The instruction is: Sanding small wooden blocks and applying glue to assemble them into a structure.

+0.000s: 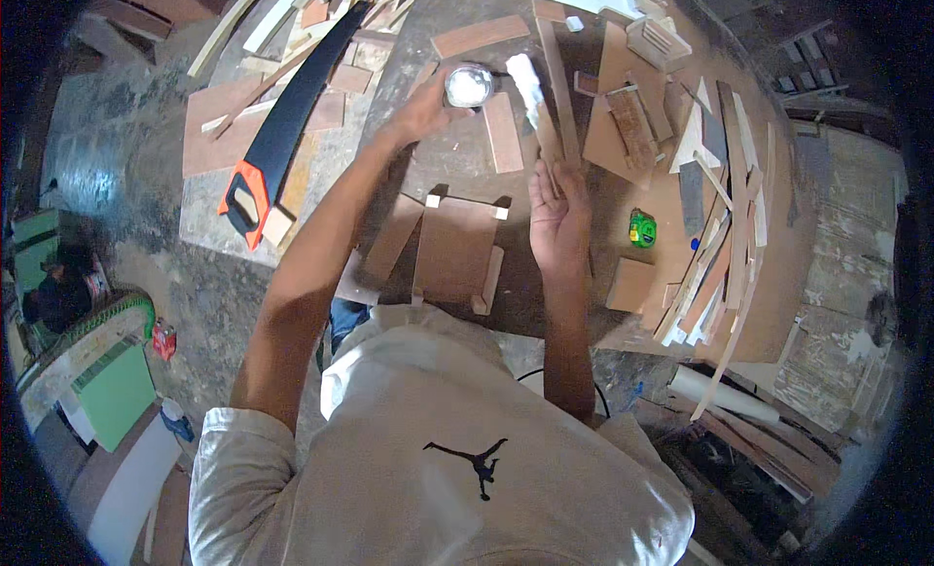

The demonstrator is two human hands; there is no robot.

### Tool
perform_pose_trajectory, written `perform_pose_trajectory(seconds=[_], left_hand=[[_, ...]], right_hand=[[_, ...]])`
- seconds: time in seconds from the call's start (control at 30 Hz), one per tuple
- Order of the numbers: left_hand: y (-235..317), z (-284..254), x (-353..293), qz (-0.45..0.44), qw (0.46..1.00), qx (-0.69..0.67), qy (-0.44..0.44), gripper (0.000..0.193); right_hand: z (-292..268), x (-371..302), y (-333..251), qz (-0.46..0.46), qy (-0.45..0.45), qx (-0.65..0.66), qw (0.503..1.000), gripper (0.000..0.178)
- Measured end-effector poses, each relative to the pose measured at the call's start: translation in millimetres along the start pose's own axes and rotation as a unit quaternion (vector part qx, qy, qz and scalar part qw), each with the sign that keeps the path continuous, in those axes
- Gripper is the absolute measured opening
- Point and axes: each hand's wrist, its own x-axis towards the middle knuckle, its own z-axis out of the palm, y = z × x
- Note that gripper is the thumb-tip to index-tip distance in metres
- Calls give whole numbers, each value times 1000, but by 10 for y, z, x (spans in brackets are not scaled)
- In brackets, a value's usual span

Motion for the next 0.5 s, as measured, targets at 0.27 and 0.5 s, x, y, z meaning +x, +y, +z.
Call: perform_pose_trajectory(seconds=[0.27,0.5], left_hand=[[599,-246,-1068,-133,971,-115,164,48],[1659,-135,-2290,-273,865,-354,229,34]], right_hand=[[232,-408,413,114,-63,14,991,8],[442,-1101,1322,223,-137,61,963,16]])
